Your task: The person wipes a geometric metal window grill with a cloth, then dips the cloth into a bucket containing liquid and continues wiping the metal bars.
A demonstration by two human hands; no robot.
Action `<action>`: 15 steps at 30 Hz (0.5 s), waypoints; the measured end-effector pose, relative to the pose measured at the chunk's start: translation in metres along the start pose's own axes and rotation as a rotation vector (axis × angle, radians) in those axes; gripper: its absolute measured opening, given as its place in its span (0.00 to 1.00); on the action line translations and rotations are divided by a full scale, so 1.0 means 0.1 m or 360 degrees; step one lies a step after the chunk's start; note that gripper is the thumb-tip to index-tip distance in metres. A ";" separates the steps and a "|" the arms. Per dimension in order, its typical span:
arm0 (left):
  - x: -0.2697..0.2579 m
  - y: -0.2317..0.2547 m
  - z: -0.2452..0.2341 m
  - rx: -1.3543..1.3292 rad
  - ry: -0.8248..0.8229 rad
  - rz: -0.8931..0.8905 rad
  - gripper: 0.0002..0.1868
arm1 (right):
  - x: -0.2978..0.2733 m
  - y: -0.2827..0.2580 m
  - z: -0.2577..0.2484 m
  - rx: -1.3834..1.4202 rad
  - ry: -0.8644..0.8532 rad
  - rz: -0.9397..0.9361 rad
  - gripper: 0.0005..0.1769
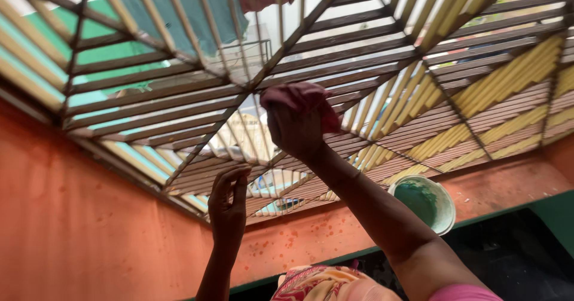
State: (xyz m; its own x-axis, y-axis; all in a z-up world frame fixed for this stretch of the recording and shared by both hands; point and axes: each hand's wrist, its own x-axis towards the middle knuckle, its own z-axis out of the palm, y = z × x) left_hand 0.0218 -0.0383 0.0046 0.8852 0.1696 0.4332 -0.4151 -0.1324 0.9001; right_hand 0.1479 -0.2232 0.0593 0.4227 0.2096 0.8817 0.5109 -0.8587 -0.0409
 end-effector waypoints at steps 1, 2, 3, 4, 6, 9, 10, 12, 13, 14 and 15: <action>0.03 -0.01 0.05 -0.0014 -0.0024 -0.0001 0.09 | 0.03 0.14 -0.10 -0.0019 0.0007 -0.0014 0.10; 0.06 -0.02 0.09 0.0009 -0.0064 0.0044 0.09 | 0.05 0.31 -0.18 -0.0024 0.0017 -0.0054 0.10; 0.06 -0.04 0.13 0.0037 -0.0095 0.0084 0.09 | 0.03 0.49 -0.25 -0.0012 0.0011 -0.0087 0.10; 0.05 -0.06 0.18 0.0030 -0.0108 0.0078 0.09 | 0.00 0.70 -0.33 -0.0008 -0.0015 -0.0091 0.10; 0.05 -0.09 0.22 0.0055 -0.0095 0.0046 0.08 | -0.11 1.15 -0.52 -0.0079 -0.0048 -0.0077 0.10; 0.01 -0.10 0.22 0.0068 -0.0087 -0.0004 0.07 | -0.27 1.73 -0.82 -0.0440 -0.0071 -0.0191 0.10; -0.02 -0.10 0.19 0.0079 -0.0074 -0.0010 0.07 | -0.33 1.83 -0.86 -0.0540 -0.0074 -0.0234 0.10; -0.05 -0.09 0.11 0.0036 -0.0110 -0.0063 0.08 | -0.42 1.85 -0.84 -0.0670 -0.0045 -0.0302 0.11; -0.06 -0.09 0.06 0.0049 -0.0087 -0.0062 0.08 | -0.43 1.77 -0.74 -0.0587 0.0025 -0.0198 0.11; -0.09 -0.08 0.01 0.0073 -0.0037 -0.0075 0.08 | -0.48 1.62 -0.63 -0.0435 0.0089 -0.0041 0.11; -0.11 -0.07 -0.03 0.0092 0.0013 -0.0091 0.08 | -0.50 1.48 -0.53 -0.0249 0.0196 0.0173 0.10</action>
State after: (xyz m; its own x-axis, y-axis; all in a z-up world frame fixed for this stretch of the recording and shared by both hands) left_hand 0.0148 -0.0361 -0.0066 0.9054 0.1863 0.3815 -0.3506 -0.1784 0.9194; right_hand 0.1630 -0.3851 0.0341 0.3696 0.0617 0.9271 0.3411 -0.9371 -0.0736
